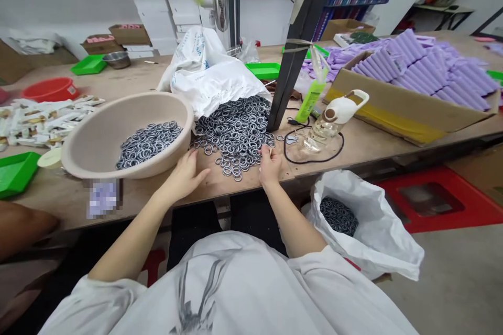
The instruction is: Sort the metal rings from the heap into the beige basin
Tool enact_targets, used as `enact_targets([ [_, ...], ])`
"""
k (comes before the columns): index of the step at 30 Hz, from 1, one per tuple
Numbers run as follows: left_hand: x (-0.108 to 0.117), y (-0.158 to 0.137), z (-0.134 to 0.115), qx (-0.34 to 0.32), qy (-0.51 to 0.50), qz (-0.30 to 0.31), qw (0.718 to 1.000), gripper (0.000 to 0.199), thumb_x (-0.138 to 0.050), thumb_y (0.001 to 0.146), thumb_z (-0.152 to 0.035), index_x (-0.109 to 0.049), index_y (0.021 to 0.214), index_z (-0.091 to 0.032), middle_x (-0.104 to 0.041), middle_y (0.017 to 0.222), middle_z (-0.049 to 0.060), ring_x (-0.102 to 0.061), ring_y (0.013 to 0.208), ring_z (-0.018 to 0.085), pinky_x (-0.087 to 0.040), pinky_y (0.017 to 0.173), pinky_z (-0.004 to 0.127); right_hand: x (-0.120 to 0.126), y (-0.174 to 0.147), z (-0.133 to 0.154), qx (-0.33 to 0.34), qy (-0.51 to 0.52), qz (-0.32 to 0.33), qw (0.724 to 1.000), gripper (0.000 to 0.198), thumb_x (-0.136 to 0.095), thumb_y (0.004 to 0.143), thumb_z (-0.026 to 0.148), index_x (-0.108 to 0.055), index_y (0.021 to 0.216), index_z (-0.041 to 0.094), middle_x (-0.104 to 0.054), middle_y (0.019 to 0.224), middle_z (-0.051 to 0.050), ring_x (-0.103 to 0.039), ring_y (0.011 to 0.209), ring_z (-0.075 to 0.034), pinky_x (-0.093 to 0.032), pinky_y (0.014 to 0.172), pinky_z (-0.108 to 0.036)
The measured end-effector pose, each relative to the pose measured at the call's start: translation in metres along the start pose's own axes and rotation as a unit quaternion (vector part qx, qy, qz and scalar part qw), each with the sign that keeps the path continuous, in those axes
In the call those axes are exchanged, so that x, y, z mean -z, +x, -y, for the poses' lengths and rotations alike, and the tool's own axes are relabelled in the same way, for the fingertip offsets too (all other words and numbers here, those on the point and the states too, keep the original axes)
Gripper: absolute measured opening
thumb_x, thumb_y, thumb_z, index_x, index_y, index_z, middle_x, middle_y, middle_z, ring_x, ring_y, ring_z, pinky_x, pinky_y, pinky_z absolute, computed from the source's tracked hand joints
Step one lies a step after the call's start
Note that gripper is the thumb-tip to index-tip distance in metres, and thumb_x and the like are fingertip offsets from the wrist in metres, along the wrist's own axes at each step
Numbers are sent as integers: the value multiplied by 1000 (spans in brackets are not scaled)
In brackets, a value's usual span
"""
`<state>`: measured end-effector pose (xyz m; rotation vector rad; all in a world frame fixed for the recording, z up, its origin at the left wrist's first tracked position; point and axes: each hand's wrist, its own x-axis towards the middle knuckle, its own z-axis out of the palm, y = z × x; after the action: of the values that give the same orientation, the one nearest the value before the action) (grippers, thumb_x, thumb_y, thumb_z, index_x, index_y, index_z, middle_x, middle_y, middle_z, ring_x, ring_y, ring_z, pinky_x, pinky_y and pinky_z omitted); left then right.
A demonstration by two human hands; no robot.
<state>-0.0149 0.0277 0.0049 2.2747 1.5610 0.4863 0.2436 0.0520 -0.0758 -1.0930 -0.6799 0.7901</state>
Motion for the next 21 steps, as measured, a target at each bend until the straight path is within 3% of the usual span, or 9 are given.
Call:
enact_targets([
  [2,-21,27,-1,50,56,10,997,81,-55,91,-49,-32,149,3,-25,160,33,-26,150,44,-27,120,58,-1,-2,3,-3,27,-21,999,46,-72,73,62,-50,68,22,-39,53,10,-23,42,-5,-16,41,-24],
  [4,-35,51,-1,80,95,15,992,85,-51,92,-52,-30,149,8,-20,160,37,-20,151,45,-26,120,56,-3,-4,5,-8,53,-36,998,45,-76,69,60,-51,67,23,-38,49,11,-22,39,-5,-13,38,-24],
  [10,-52,93,3,124,162,-8,979,88,-42,94,-58,-30,146,13,-20,158,40,-22,150,46,-25,120,54,-5,-7,10,-19,68,-29,997,43,-78,69,58,-53,65,23,-37,45,12,-23,36,-5,-14,34,-23],
  [17,-60,108,7,148,179,-30,972,81,-41,92,-65,-45,139,0,-20,159,37,-31,145,50,-28,115,57,-3,-8,12,-20,73,-22,997,42,-78,70,55,-53,66,22,-37,46,12,-24,37,-4,-15,35,-22],
  [21,-55,94,3,121,184,-20,975,74,-38,94,-62,-50,136,-1,-40,149,34,-40,138,47,-34,112,54,-3,-10,14,-22,61,-19,998,43,-77,71,56,-53,66,22,-37,46,12,-25,37,-4,-16,35,-21],
])
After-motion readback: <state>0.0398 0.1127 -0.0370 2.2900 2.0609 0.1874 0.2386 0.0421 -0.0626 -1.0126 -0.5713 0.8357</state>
